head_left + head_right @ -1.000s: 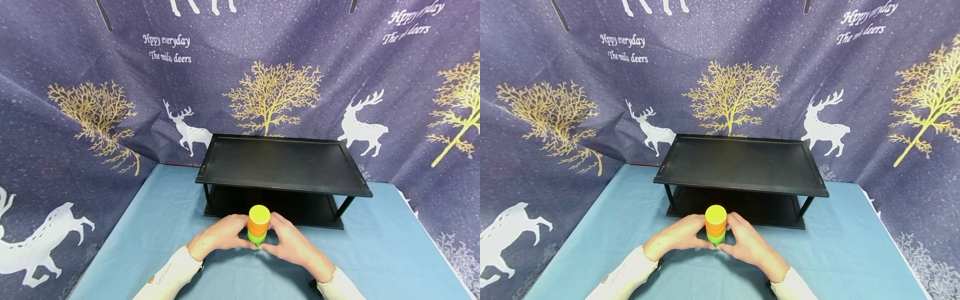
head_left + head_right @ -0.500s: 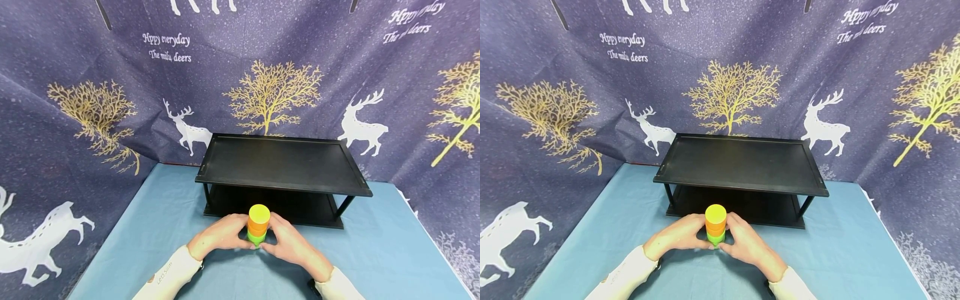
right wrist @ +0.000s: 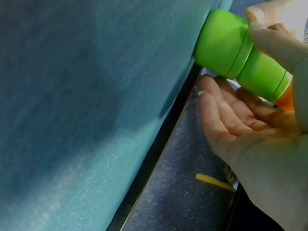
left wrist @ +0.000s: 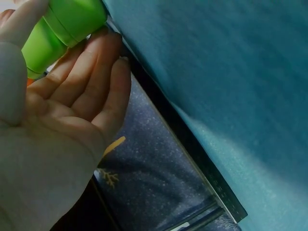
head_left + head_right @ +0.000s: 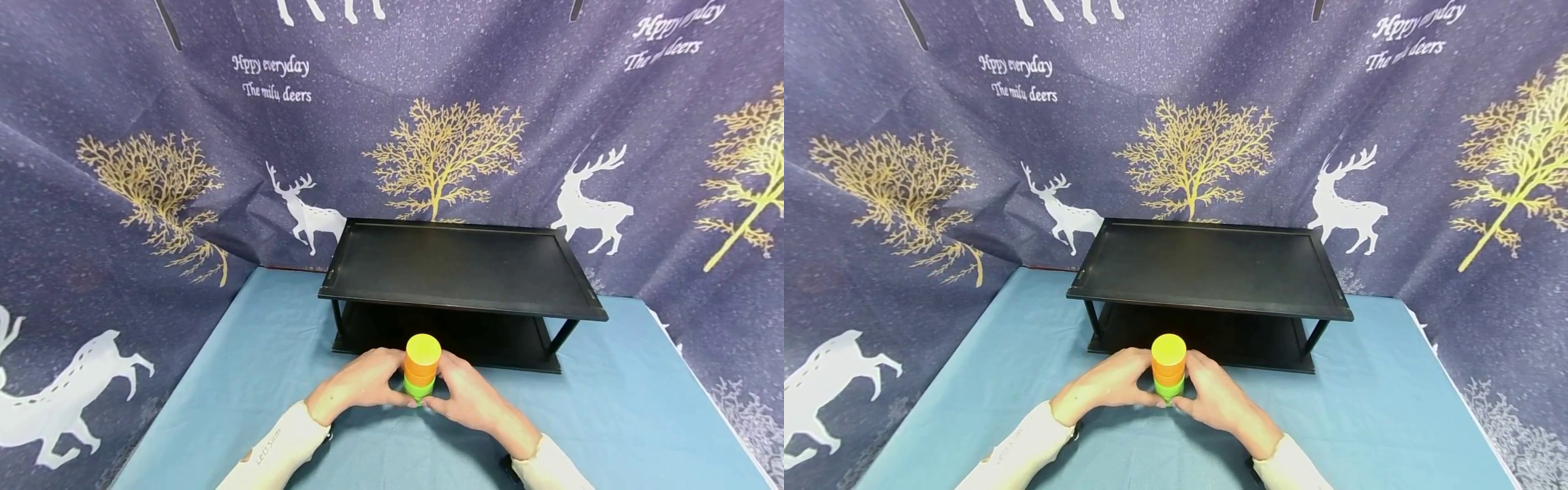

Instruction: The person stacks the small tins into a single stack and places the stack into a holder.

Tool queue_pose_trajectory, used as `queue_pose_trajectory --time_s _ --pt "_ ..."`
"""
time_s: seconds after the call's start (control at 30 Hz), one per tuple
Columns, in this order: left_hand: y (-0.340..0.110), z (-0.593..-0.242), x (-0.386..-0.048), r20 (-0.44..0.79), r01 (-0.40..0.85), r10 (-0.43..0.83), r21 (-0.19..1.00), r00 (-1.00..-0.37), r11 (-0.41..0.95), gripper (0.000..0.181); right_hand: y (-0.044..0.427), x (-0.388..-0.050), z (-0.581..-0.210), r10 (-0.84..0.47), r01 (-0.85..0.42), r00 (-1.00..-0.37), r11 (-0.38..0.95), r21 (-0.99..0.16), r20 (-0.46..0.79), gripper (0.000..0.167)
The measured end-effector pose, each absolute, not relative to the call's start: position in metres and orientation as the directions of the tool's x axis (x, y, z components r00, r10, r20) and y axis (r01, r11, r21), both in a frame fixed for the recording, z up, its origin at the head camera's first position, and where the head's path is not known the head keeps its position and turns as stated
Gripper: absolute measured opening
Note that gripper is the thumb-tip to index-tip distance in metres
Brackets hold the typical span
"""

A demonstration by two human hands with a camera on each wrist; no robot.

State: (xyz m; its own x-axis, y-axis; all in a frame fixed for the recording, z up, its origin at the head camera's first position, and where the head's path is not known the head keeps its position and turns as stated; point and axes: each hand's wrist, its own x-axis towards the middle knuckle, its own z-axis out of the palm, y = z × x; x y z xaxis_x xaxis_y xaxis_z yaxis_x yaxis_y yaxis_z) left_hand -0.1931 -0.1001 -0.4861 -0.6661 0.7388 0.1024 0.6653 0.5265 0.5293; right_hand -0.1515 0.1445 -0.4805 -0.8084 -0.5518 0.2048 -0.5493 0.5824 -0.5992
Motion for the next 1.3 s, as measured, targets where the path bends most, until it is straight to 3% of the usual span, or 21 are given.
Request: queue_pose_trajectory --time_s 0.23,1.3 --pt "-0.1008 -0.4858 -0.1935 0.097 0.657 0.732 0.531 -0.675 0.535 0.047 0.145 -0.1521 -0.4818 -0.556 -0.541 -0.809 0.581 -0.608 0.189 0.05" --pt "-0.0981 -0.4845 -0.1931 0.073 0.627 0.726 0.569 -0.683 0.532 0.048 0.1483 -0.1529 -0.4816 -0.584 -0.499 -0.802 0.542 -0.676 0.123 0.047"
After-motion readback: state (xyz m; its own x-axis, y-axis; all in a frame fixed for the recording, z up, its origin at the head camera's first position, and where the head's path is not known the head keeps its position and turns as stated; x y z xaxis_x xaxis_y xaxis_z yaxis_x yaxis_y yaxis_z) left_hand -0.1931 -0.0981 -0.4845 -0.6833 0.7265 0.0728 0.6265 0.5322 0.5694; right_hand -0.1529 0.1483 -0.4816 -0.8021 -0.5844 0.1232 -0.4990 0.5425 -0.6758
